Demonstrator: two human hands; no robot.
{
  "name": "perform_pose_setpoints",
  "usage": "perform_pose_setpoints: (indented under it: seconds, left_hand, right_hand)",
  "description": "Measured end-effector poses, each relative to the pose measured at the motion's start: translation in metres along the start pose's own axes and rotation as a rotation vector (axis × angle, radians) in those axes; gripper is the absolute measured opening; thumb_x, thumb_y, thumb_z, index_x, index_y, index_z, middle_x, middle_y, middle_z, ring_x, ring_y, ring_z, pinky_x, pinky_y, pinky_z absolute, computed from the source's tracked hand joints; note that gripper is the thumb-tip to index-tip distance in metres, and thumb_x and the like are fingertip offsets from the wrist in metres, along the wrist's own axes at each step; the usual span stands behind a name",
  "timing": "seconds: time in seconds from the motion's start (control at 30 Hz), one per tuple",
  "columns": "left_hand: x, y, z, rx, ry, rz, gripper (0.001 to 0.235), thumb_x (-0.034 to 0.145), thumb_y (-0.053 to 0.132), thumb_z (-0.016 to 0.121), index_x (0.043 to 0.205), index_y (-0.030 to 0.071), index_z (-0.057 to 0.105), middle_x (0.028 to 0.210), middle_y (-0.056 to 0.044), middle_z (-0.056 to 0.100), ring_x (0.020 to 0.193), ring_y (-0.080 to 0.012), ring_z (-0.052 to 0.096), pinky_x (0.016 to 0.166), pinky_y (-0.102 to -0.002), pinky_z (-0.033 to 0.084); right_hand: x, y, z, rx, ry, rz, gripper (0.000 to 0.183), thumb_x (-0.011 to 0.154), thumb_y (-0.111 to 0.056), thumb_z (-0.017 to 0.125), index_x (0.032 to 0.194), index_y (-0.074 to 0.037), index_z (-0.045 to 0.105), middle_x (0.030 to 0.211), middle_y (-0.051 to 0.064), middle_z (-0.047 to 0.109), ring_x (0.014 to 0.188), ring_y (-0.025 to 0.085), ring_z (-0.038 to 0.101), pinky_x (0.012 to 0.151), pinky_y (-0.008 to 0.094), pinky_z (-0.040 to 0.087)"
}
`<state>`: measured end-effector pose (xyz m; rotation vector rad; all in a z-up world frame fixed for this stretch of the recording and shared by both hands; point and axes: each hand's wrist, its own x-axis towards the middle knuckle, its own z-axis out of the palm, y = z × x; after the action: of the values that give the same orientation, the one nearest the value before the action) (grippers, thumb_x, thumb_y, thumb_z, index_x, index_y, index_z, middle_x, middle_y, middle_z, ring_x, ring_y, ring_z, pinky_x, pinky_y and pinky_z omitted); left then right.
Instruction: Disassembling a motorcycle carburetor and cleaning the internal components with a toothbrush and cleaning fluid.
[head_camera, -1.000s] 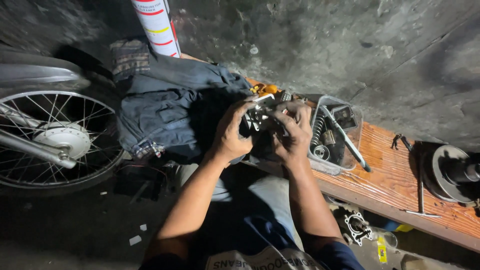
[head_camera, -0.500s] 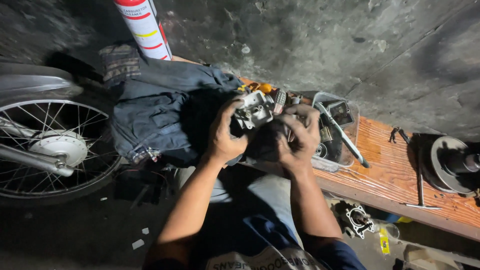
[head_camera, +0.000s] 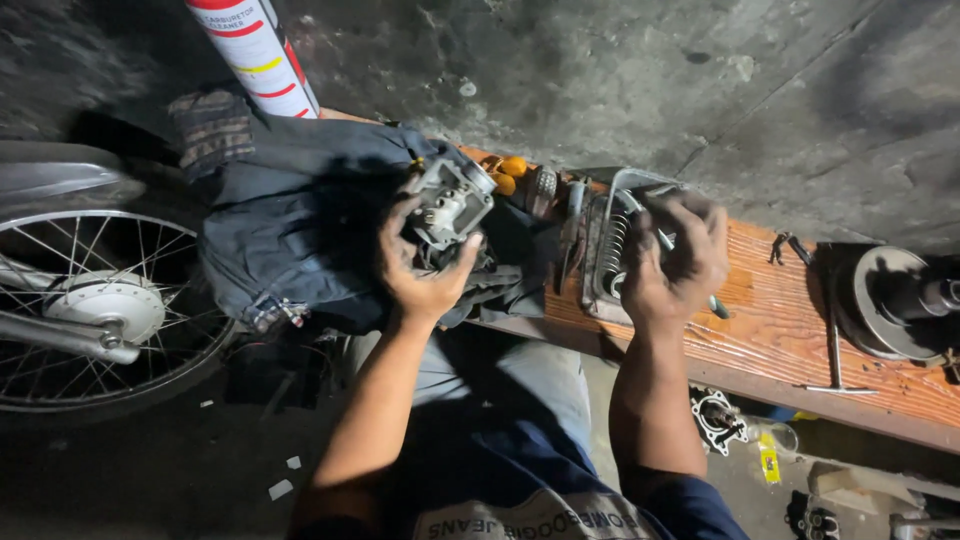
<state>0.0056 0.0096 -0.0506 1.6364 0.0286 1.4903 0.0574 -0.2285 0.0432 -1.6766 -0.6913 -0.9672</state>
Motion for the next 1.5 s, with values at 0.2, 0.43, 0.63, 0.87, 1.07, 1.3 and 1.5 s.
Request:
perform_pose_setpoints:
  seconds: [0.2, 0.43, 0.63, 0.87, 1.07, 1.3, 1.5]
  left_hand:
    - [0.007, -0.005, 0.008, -0.096, 0.064, -0.042, 0.07, 0.07, 0.013, 0.097, 0.128, -0.003, 0.06, 0.126, -0.021, 0.064, 0.123, -0.0345, 0.064, 0.108, -0.044, 0.047]
    - [0.014, 0.007, 0.007, -0.111, -0.017, -0.041, 0.069, 0.071, 0.011, 0.091, 0.129, -0.003, 0.056, 0.124, -0.022, 0.063, 0.119, -0.0368, 0.065, 0.106, -0.045, 0.047]
    - [0.013, 0.004, 0.006, -0.077, -0.08, -0.036, 0.067, 0.069, 0.011, 0.087, 0.127, 0.0, 0.055, 0.122, -0.021, 0.063, 0.114, -0.0381, 0.066, 0.102, -0.044, 0.048]
    - [0.026, 0.019, 0.001, -0.17, -0.153, -0.093, 0.062, 0.062, 0.001, 0.074, 0.121, 0.001, 0.055, 0.122, -0.021, 0.068, 0.116, -0.0384, 0.067, 0.104, -0.045, 0.049]
    - [0.029, 0.021, -0.004, -0.277, -0.192, -0.121, 0.058, 0.063, -0.006, 0.064, 0.12, 0.0, 0.053, 0.126, -0.023, 0.068, 0.122, -0.0382, 0.065, 0.107, -0.046, 0.048]
    - [0.034, 0.025, -0.006, -0.245, -0.226, -0.128, 0.059, 0.065, -0.006, 0.063, 0.123, 0.002, 0.052, 0.135, -0.021, 0.067, 0.128, -0.036, 0.062, 0.111, -0.044, 0.046]
    - [0.034, 0.023, -0.009, -0.252, -0.266, -0.108, 0.056, 0.069, -0.006, 0.064, 0.124, 0.001, 0.053, 0.14, -0.022, 0.063, 0.13, -0.0383, 0.061, 0.111, -0.045, 0.047]
  right_hand:
    - [0.018, -0.002, 0.019, -0.196, -0.249, 0.022, 0.024, 0.089, 0.0, 0.081, 0.112, -0.002, 0.075, 0.102, 0.023, 0.061, 0.097, 0.046, 0.063, 0.087, 0.051, 0.051]
    - [0.026, -0.002, 0.072, -0.375, -0.514, 0.036, 0.028, 0.089, -0.014, 0.078, 0.115, -0.007, 0.075, 0.095, 0.02, 0.064, 0.091, 0.047, 0.059, 0.079, 0.056, 0.051]
    - [0.02, 0.016, 0.116, -0.729, -0.838, 0.187, 0.035, 0.083, -0.035, 0.072, 0.115, -0.024, 0.077, 0.11, 0.011, 0.069, 0.108, 0.04, 0.061, 0.079, 0.059, 0.055]
    - [0.016, 0.025, 0.134, -0.895, -1.057, 0.262, 0.042, 0.093, -0.042, 0.062, 0.13, -0.023, 0.065, 0.12, 0.01, 0.064, 0.121, 0.039, 0.049, 0.088, 0.064, 0.049]
    - [0.012, 0.019, 0.134, -0.897, -1.027, 0.277, 0.04, 0.092, -0.028, 0.061, 0.131, -0.019, 0.065, 0.121, 0.012, 0.063, 0.123, 0.041, 0.046, 0.091, 0.069, 0.044]
    - [0.018, 0.004, 0.127, -0.809, -0.797, 0.243, 0.033, 0.092, -0.034, 0.07, 0.118, -0.014, 0.071, 0.116, 0.014, 0.061, 0.115, 0.041, 0.051, 0.092, 0.069, 0.043]
    - [0.034, -0.024, 0.103, -0.256, -0.493, 0.319, 0.042, 0.085, -0.021, 0.088, 0.114, -0.009, 0.06, 0.102, 0.022, 0.062, 0.099, 0.052, 0.062, 0.078, 0.061, 0.051]
